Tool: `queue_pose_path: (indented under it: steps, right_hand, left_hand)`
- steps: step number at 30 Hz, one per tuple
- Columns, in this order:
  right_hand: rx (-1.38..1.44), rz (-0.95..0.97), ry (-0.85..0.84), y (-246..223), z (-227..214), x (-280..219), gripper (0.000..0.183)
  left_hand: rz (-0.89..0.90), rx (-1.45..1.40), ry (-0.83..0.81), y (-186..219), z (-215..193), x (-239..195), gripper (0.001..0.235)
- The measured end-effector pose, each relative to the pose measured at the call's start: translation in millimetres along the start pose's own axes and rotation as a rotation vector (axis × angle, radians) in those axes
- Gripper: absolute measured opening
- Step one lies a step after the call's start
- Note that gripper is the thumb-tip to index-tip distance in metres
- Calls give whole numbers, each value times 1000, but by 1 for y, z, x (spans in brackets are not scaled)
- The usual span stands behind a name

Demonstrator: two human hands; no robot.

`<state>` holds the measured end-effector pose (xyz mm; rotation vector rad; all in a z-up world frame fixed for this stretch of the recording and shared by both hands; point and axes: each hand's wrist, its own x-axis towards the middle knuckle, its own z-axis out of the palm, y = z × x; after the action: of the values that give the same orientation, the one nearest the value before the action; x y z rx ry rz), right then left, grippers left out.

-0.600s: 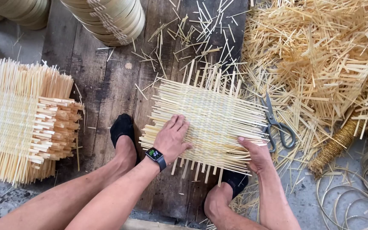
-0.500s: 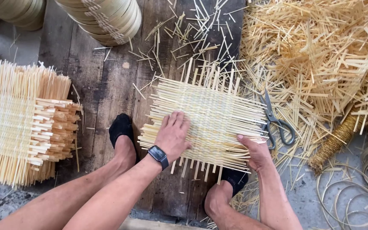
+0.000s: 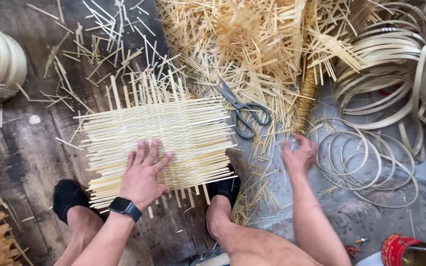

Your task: Weave bamboo strips over a circular mold and trim the edges with scissors to assemble a steamer basket base.

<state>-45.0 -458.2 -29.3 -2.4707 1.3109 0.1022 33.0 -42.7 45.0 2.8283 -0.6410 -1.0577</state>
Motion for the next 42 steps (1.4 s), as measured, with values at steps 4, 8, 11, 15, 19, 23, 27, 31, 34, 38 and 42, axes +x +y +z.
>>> queue_pose_path:
  steps: [4,8,11,15,19,23,27,31,34,38,42]
  right_hand:
    - [-457,-169,94,144,13,54,42]
    - [-419,-273,59,174,-19,48,16]
    - [-98,-524,94,92,-76,30,16]
    - [390,-754,-319,-40,-159,-16,20]
    - [640,-753,-645,-144,-190,-50,23]
    - [434,-1155,-469,-233,-193,-103,27]
    - [254,-1458,-276,-261,-168,-131,20]
    - [242,-1721,-319,-272,-134,-157,14]
    - [139,-1824,-270,-274,-115,-175,11]
    - [202,-1728,-214,-271,-99,-187,10]
    - [325,-1592,-259,-263,-84,-186,13]
  left_hand:
    - [-34,15,-46,2,1,2,100]
    - [-40,2,-75,9,-14,-8,101]
    - [-10,-105,62,11,-28,2,94]
    - [399,-557,862,34,-58,7,58]
    - [454,-565,1087,64,-98,0,48]
    - [271,-1703,516,48,-102,-26,30]
    - [116,-2029,354,26,-86,-48,29]
    - [-13,-1999,193,10,-105,-64,35]
    - [-83,-1897,35,8,-103,-57,68]
    - [-34,-1823,93,15,-71,-44,71]
    - [-85,-1975,190,19,-57,-43,71]
